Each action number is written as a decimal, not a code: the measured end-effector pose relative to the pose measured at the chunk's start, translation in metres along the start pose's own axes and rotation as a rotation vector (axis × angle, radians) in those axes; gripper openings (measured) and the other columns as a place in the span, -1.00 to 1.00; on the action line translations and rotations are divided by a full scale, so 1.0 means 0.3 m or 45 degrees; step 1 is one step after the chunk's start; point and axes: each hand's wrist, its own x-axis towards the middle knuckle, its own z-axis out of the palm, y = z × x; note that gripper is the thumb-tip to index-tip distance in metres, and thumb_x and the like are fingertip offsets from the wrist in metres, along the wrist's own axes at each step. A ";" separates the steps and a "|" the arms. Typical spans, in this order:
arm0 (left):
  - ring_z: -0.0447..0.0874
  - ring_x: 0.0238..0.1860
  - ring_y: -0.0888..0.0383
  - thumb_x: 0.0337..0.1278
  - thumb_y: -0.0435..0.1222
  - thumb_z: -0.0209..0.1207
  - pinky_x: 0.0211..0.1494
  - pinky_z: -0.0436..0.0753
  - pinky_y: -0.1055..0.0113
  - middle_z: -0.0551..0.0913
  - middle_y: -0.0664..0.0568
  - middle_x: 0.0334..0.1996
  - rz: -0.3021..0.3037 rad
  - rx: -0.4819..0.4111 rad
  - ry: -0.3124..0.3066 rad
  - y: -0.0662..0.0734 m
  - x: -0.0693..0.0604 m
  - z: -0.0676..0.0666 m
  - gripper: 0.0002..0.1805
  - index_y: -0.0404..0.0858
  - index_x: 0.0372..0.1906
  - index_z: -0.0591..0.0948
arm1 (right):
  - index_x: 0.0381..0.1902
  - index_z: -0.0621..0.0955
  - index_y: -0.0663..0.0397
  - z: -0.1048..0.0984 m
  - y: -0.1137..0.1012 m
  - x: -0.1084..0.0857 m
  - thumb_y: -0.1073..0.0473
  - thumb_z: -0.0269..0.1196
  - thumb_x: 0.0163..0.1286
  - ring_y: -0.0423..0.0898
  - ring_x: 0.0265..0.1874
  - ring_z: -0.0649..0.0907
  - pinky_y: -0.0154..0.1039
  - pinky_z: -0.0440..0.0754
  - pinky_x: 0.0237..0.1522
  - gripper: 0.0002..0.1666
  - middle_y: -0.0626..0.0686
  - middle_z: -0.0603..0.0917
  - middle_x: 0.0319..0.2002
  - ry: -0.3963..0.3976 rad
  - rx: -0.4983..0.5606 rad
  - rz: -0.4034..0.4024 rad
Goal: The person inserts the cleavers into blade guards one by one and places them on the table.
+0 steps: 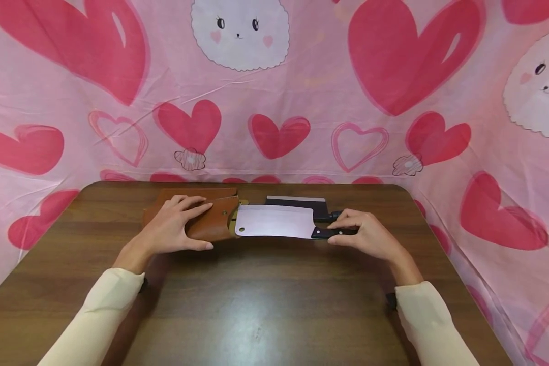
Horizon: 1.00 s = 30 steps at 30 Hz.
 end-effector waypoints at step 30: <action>0.37 0.29 -0.18 -0.26 0.41 0.38 0.28 0.35 -0.18 0.48 -0.17 0.35 0.063 0.036 0.024 -0.001 0.010 -0.022 0.06 -0.15 0.37 0.57 | -0.20 0.84 0.02 0.013 -0.039 0.031 0.32 0.60 0.02 -0.04 -0.39 0.55 -0.31 0.46 -0.41 -0.67 -0.11 0.65 -0.30 0.041 -0.044 -0.075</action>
